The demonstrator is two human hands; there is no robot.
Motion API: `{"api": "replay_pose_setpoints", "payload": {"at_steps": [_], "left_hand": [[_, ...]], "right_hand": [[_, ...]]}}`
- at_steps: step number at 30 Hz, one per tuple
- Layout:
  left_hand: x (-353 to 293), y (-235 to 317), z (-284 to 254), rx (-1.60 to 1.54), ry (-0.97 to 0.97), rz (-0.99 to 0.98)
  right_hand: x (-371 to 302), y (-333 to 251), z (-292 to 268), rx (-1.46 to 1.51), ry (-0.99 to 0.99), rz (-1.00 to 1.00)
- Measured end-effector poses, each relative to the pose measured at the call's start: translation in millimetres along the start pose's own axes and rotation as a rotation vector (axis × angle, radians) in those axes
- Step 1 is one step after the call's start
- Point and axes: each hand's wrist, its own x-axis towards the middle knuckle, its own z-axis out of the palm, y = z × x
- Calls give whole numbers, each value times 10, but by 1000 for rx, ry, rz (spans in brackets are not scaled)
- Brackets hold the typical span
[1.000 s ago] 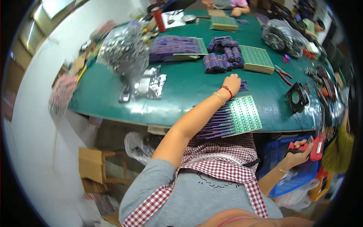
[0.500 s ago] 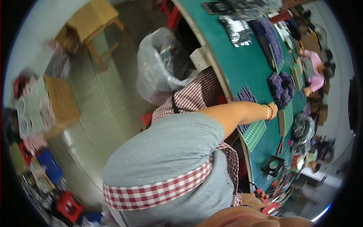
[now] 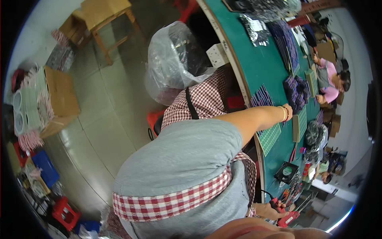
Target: The person positions wire bundles onto a circuit board and solders them into place using a soldering tool.
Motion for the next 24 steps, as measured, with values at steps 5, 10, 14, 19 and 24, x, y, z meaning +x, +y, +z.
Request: {"api": "replay_pose_setpoints", "payload": {"at_steps": [5,10,14,19,24], "left_hand": [[-75,-76,82,102,141,-39],[-283,19,-131,236,83,60],[-256,-112,-488,130,6,125],[19,-586,-375,-133,-78,276],[-30,-605,-535,-301,-186,301]], "right_hand": [[-55,8,-296,-10,124,24],[-88,74,-408,7,65,36],[-202,122,-376,-6,117,114],[-319,168,-284,-77,17,205],[-392,358,-139,-83,-4,265]]}}
